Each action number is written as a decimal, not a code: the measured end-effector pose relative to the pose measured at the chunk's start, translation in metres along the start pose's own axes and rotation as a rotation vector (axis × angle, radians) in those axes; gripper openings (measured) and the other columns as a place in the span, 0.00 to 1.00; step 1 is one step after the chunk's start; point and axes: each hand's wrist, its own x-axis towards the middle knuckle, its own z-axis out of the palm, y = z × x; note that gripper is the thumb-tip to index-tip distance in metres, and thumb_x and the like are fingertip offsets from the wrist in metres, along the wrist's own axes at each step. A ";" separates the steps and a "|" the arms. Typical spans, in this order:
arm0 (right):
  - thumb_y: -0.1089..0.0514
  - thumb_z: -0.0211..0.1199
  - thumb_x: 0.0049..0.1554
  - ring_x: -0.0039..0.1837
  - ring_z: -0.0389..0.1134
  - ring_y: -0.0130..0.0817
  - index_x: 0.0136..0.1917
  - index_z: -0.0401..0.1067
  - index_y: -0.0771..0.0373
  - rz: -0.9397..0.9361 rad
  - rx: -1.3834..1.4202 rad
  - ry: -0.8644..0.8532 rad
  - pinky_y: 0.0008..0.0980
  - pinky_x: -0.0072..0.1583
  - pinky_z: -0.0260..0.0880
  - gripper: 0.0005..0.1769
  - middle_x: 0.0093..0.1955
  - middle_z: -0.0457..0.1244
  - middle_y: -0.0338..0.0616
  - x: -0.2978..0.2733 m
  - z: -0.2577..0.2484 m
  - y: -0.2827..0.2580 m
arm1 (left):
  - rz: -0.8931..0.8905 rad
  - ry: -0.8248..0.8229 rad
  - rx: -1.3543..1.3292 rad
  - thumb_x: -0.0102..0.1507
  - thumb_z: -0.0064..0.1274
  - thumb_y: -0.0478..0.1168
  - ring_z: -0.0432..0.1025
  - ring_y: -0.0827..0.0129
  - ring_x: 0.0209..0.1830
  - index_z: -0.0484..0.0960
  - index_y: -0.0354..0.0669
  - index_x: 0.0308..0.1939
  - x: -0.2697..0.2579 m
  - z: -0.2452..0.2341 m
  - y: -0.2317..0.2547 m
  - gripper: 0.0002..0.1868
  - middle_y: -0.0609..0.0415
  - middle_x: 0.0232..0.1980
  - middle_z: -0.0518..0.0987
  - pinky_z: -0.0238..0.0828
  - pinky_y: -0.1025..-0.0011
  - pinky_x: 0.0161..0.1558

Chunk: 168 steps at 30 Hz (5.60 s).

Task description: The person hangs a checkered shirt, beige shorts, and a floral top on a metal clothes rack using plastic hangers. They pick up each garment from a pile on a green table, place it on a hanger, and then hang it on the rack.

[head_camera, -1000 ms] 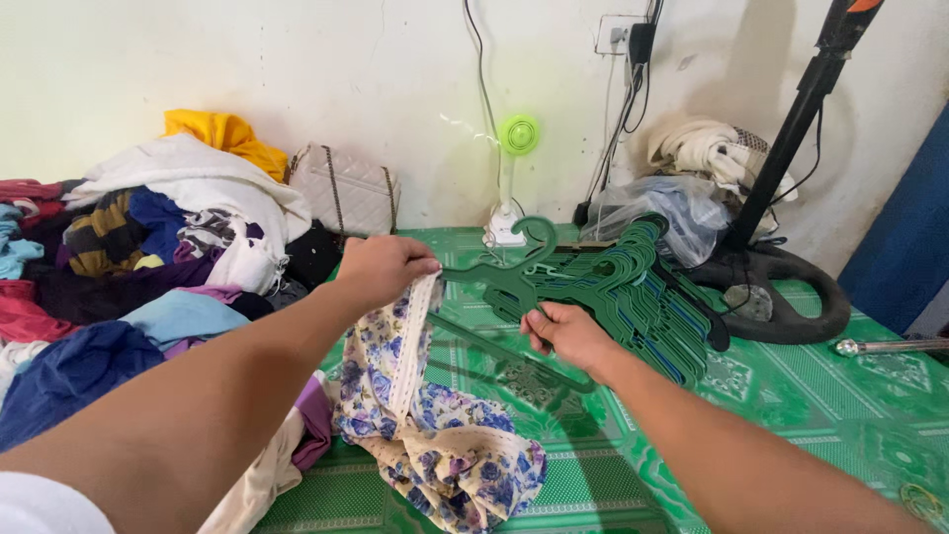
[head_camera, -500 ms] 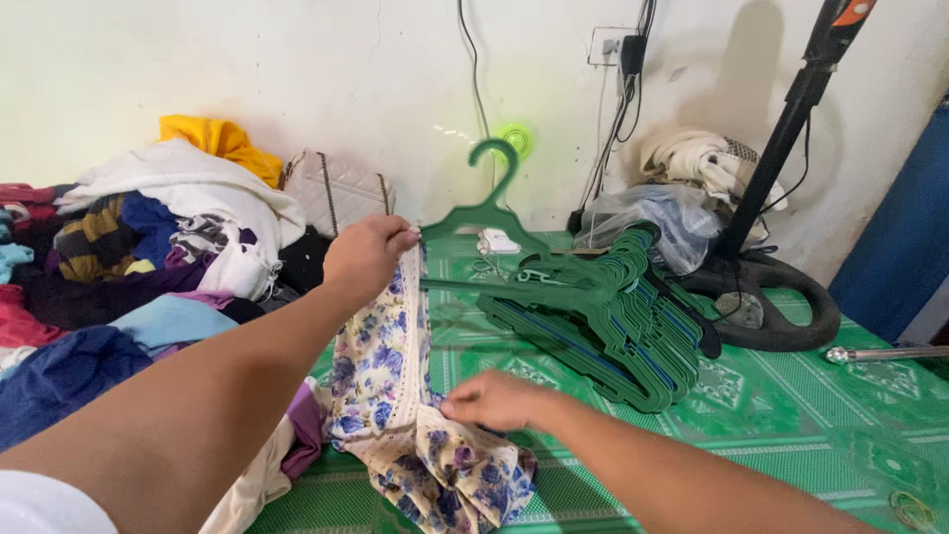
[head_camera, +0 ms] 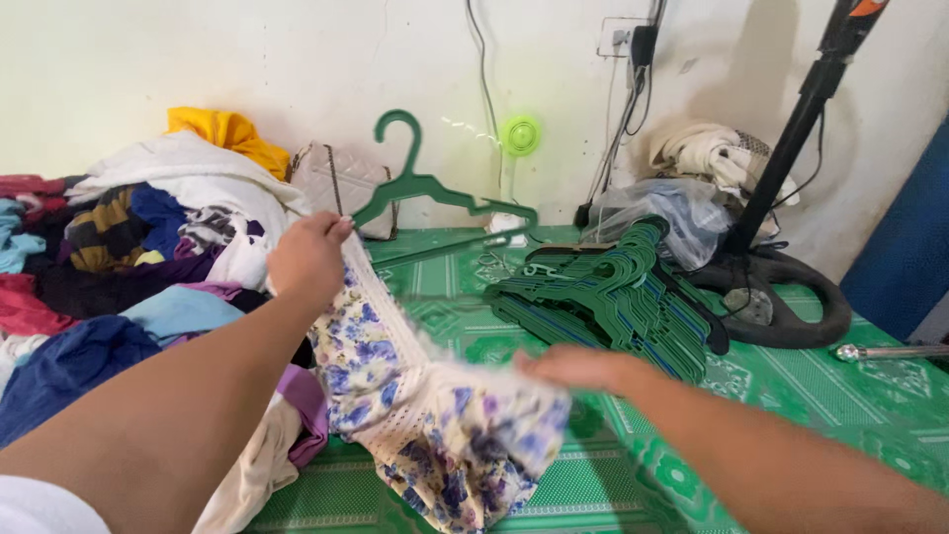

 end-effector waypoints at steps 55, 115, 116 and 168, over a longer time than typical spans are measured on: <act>0.47 0.68 0.56 0.49 0.71 0.21 0.60 0.77 0.56 -0.386 0.185 0.630 0.26 0.54 0.70 0.21 0.49 0.73 0.36 0.017 -0.089 0.012 | 0.231 -0.077 -0.089 0.65 0.54 0.52 0.76 0.54 0.45 0.86 0.51 0.43 -0.051 0.035 0.016 0.13 0.55 0.41 0.82 0.66 0.55 0.46; 0.57 0.64 0.59 0.43 0.73 0.28 0.58 0.77 0.61 -0.180 0.180 0.974 0.32 0.50 0.71 0.15 0.41 0.73 0.41 -0.289 0.061 0.077 | -0.299 -1.310 -0.506 0.51 0.69 0.43 0.75 0.63 0.62 0.81 0.47 0.62 -0.386 -0.038 0.143 0.34 0.54 0.62 0.83 0.68 0.62 0.64; 0.57 0.64 0.58 0.43 0.73 0.28 0.58 0.77 0.61 -0.163 0.173 0.991 0.32 0.50 0.71 0.15 0.41 0.73 0.41 -0.298 0.060 0.083 | -0.241 -1.305 -0.614 0.49 0.69 0.42 0.78 0.63 0.61 0.83 0.45 0.59 -0.390 -0.034 0.146 0.33 0.55 0.61 0.85 0.71 0.65 0.63; 0.57 0.60 0.63 0.47 0.71 0.29 0.55 0.77 0.62 0.166 0.133 1.283 0.33 0.50 0.69 0.11 0.44 0.72 0.40 -0.609 -0.110 0.489 | 0.573 -0.499 -0.616 0.64 0.55 0.50 0.77 0.48 0.46 0.86 0.51 0.47 -0.430 0.251 0.687 0.13 0.49 0.47 0.84 0.71 0.53 0.46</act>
